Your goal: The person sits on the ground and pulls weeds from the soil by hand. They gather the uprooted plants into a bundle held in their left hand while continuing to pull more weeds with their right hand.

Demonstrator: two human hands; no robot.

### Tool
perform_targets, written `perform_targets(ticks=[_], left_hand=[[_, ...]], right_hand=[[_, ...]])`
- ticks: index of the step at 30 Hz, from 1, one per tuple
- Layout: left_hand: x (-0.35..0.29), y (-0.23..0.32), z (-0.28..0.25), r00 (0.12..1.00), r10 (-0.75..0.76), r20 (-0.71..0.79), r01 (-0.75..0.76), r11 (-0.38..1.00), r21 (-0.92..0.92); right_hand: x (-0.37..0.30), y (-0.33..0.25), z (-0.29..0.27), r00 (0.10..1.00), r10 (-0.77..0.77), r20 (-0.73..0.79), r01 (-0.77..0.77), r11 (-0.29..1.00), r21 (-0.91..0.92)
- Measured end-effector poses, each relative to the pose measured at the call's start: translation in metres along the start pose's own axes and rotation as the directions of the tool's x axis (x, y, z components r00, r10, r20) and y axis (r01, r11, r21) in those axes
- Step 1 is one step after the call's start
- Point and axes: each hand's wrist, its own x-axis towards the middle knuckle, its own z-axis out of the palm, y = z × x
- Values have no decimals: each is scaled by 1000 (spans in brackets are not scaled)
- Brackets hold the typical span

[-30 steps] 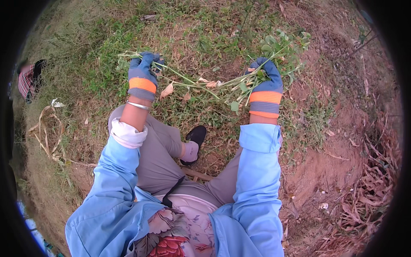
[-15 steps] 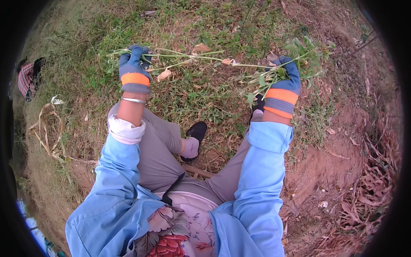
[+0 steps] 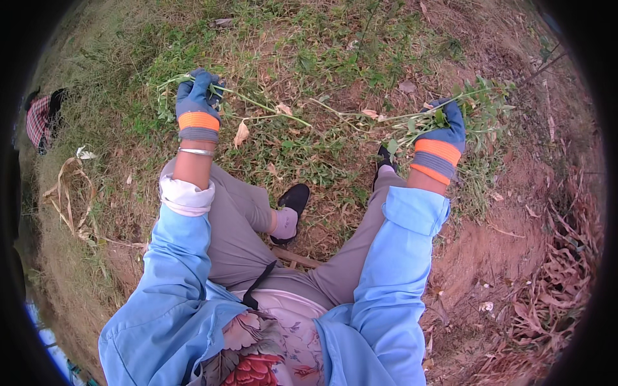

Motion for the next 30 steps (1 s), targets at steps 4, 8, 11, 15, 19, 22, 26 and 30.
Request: perform_targets(ticks=[4, 8, 11, 15, 19, 22, 26, 30], left_hand=[[-25, -8, 21, 953, -18, 302, 13, 1000, 18], [-54, -16, 41, 872, -149, 467, 120, 988, 93], [-68, -22, 45, 794, -229, 562, 109, 965, 240], [-81, -22, 49, 753, -319, 575, 147, 934, 325], [-81, -23, 49, 746, -378, 548, 174, 905, 388], [-80, -28, 48, 739, -371, 563, 131, 898, 419], [-76, -29, 44, 743, -413, 528, 197, 887, 417], [-73, -27, 42, 811, -416, 412, 284, 895, 345]], right_hand=[[-41, 27, 43, 993, 85, 80, -65, 973, -219], [-57, 63, 53, 950, 126, 285, -28, 946, -323], [-74, 71, 74, 959, 115, 259, -73, 983, -169], [-90, 75, 89, 936, 115, 333, -90, 992, -92], [-106, 66, 107, 878, 364, 309, -340, 931, -131], [-104, 85, 100, 849, 360, 386, -375, 926, -40], [-110, 82, 104, 842, 380, 383, -347, 925, -155], [-97, 90, 84, 833, -19, 553, 224, 925, -307]])
